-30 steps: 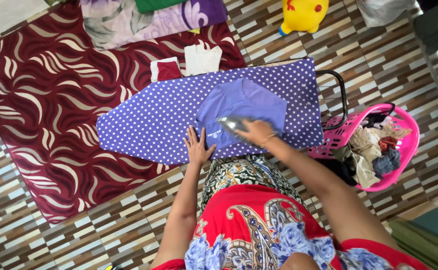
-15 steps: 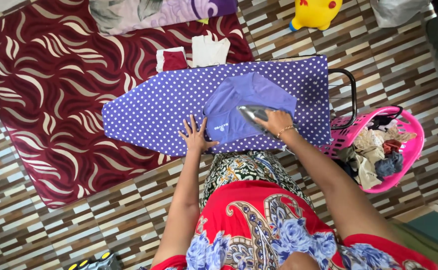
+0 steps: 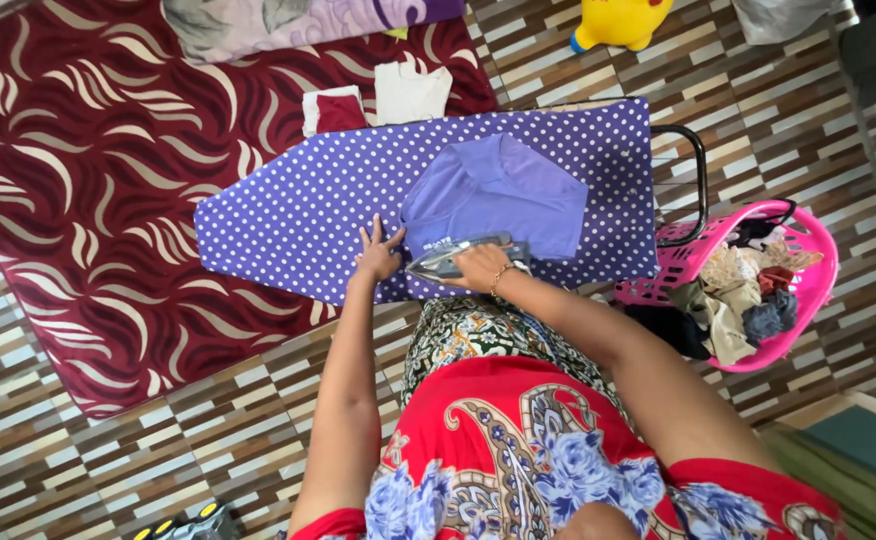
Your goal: Ironing and folding pieces of clothing on an ironing board.
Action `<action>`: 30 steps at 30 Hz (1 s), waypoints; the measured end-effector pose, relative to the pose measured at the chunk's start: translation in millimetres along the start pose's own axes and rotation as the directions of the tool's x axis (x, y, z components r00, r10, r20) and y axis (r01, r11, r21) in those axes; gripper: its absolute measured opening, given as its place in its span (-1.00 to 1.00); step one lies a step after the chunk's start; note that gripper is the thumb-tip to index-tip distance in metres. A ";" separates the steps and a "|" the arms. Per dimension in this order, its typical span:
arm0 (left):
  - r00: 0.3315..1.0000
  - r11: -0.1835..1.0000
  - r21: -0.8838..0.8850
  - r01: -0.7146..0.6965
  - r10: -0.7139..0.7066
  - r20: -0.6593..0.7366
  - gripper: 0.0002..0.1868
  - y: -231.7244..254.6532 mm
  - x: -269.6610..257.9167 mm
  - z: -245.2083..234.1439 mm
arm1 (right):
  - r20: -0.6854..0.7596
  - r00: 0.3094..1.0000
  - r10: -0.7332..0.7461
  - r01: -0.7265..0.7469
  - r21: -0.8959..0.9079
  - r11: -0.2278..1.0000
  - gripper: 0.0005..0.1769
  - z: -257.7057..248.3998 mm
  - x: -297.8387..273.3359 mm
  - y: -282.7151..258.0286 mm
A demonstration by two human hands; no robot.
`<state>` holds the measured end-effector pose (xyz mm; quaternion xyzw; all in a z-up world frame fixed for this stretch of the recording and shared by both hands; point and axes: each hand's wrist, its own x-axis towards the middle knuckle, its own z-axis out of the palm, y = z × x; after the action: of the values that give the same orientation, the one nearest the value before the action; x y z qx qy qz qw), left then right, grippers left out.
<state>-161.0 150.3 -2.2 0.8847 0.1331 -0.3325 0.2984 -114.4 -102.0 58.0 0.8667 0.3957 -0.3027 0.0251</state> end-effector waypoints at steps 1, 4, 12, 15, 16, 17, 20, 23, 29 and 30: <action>1.000 1.000 0.008 -0.003 0.003 0.002 -0.28 -1.2 -0.5 -2.3 | -0.004 1.000 0.004 -0.004 0.006 1.000 -0.16 -0.4 -1.2 2.0; 0.999 1.000 -0.014 -0.011 0.010 -0.030 -0.34 -0.1 -3.7 -7.6 | -0.073 0.991 -0.110 0.106 -0.056 0.993 -0.17 -5.2 -7.7 16.4; 0.996 1.000 -0.008 0.006 -0.007 -0.087 -0.35 5.9 -16.5 -4.0 | 0.136 0.982 0.130 -0.130 -0.004 0.991 -0.12 -23.4 -72.2 82.6; 0.990 0.999 -0.019 0.027 -0.030 -0.139 -0.32 16.6 -24.6 -2.8 | 0.085 0.942 0.326 -0.334 0.108 0.936 -0.13 -37.3 -93.6 108.1; 0.990 0.999 -0.019 0.027 -0.030 -0.137 -0.32 19.7 -29.0 -2.6 | 0.087 0.941 0.326 -0.334 0.109 0.936 -0.13 -27.0 -98.2 123.7; 0.987 0.999 -0.018 0.042 -0.044 -0.153 -0.29 23.1 -32.8 -3.5 | 0.019 0.881 0.473 -0.463 0.243 0.853 -0.20 -16.9 -102.4 139.3; 0.980 0.998 -0.023 0.059 -0.063 -0.188 -0.22 37.9 -44.9 -12.0 | -0.119 0.700 0.704 -0.615 0.399 0.679 -0.23 18.0 -113.3 172.7; 0.950 0.999 -0.016 0.031 -0.034 -0.310 -0.22 42.7 -47.7 4.4 | -0.072 0.637 0.767 -0.649 0.486 0.585 -0.14 4.4 -118.1 163.0; 0.839 0.891 0.294 -0.345 0.434 -0.329 -0.53 39.3 -74.6 54.5 | -0.083 0.941 0.329 -0.298 0.258 0.919 -0.19 -72.7 -50.2 84.9; 0.765 0.760 0.473 -0.446 0.598 -0.238 -0.46 38.5 -75.1 62.2 | -0.040 0.981 0.189 -0.182 0.142 0.973 -0.19 -83.6 -30.4 73.6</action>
<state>-231.8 78.9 27.5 0.9731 -0.1380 -0.0778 0.1673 -35.9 -149.2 128.3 0.9074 0.2915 -0.3023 -0.0173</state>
